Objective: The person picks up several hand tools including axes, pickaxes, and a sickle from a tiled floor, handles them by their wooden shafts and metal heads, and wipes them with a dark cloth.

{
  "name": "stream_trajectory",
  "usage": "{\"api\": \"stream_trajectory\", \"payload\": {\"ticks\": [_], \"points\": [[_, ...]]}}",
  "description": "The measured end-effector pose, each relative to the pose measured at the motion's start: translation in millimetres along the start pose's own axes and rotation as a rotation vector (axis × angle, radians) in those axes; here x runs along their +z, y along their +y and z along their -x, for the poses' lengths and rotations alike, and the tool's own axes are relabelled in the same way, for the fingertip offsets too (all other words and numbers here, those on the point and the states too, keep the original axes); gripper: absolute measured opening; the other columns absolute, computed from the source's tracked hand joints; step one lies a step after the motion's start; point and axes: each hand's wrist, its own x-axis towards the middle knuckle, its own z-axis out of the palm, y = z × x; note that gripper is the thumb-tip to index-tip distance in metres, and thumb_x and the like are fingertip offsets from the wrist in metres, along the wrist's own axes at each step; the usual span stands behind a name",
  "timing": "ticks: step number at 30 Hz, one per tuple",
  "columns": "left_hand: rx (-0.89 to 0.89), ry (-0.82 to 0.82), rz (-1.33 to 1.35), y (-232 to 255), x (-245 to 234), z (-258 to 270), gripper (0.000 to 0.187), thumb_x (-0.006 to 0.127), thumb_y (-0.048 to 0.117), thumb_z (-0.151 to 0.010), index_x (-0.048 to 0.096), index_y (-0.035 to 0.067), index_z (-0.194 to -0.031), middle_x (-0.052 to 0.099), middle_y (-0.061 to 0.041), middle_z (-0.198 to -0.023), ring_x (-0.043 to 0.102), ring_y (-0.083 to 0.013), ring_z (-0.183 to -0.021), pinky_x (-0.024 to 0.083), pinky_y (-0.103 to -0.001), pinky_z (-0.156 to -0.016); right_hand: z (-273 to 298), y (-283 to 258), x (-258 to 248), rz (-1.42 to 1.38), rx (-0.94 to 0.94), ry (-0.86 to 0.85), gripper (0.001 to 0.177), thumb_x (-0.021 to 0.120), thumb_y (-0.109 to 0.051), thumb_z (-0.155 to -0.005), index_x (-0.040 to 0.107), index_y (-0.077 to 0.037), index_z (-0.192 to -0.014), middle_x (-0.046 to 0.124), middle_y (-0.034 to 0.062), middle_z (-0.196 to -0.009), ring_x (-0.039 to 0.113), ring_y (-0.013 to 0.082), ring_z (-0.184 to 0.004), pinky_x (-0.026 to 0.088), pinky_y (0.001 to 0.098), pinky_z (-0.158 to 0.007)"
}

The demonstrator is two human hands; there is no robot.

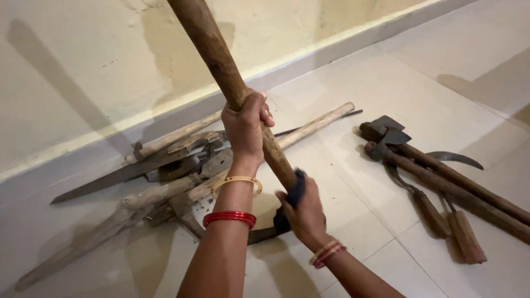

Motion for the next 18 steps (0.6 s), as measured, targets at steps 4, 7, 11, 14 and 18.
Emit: {"api": "stream_trajectory", "payload": {"ticks": [4, 7, 11, 14, 18], "points": [[0.023, -0.009, 0.001, 4, 0, 5, 0.013, 0.066, 0.011, -0.089, 0.057, 0.008, -0.079, 0.054, -0.001, -0.059, 0.053, -0.0111, -0.05, 0.047, -0.028, -0.052, -43, -47, 12, -0.054, -0.517, 0.161, 0.079, 0.078, -0.007, -0.078, 0.039, 0.003, -0.145, 0.054, 0.0278, -0.131, 0.056, 0.0471, -0.119, 0.048, 0.0486, -0.101], [0.032, -0.02, -0.034, 5, -3, 5, 0.011, 0.063, 0.012, -0.09, 0.06, 0.007, -0.08, 0.054, -0.001, -0.059, 0.053, -0.0115, -0.05, 0.047, -0.028, -0.052, -46, -55, 19, 0.007, -0.467, 0.198, 0.079, 0.079, -0.008, -0.079, 0.038, 0.002, -0.145, 0.054, 0.0283, -0.126, 0.057, 0.049, -0.115, 0.051, 0.049, -0.091], [0.037, -0.042, -0.049, 1, -5, 3, 0.016, 0.066, 0.012, -0.09, 0.057, 0.008, -0.077, 0.054, -0.002, -0.058, 0.054, -0.0127, -0.05, 0.049, -0.03, -0.052, -13, -11, 16, -0.01, -0.352, 0.191, 0.064, 0.08, -0.012, -0.087, 0.046, -0.004, -0.141, 0.06, 0.0214, -0.12, 0.063, 0.0441, -0.107, 0.055, 0.0477, -0.088], [0.011, -0.007, -0.035, 1, -1, -3, 0.016, 0.067, 0.012, -0.089, 0.058, 0.009, -0.075, 0.054, -0.001, -0.057, 0.053, -0.0123, -0.049, 0.047, -0.029, -0.051, 8, 31, 12, 0.072, -0.225, 0.145, 0.059, 0.079, -0.017, -0.087, 0.05, -0.003, -0.136, 0.062, 0.0198, -0.116, 0.064, 0.0429, -0.102, 0.054, 0.0477, -0.084], [0.003, 0.01, -0.071, 3, 0, -1, 0.018, 0.066, 0.013, -0.088, 0.057, 0.01, -0.073, 0.054, -0.001, -0.057, 0.053, -0.011, -0.048, 0.049, -0.028, -0.05, 30, 56, 4, 0.203, -0.09, 0.105, 0.057, 0.083, -0.021, -0.08, 0.057, -0.004, -0.128, 0.065, 0.0185, -0.111, 0.063, 0.0428, -0.101, 0.051, 0.0495, -0.086]]}}
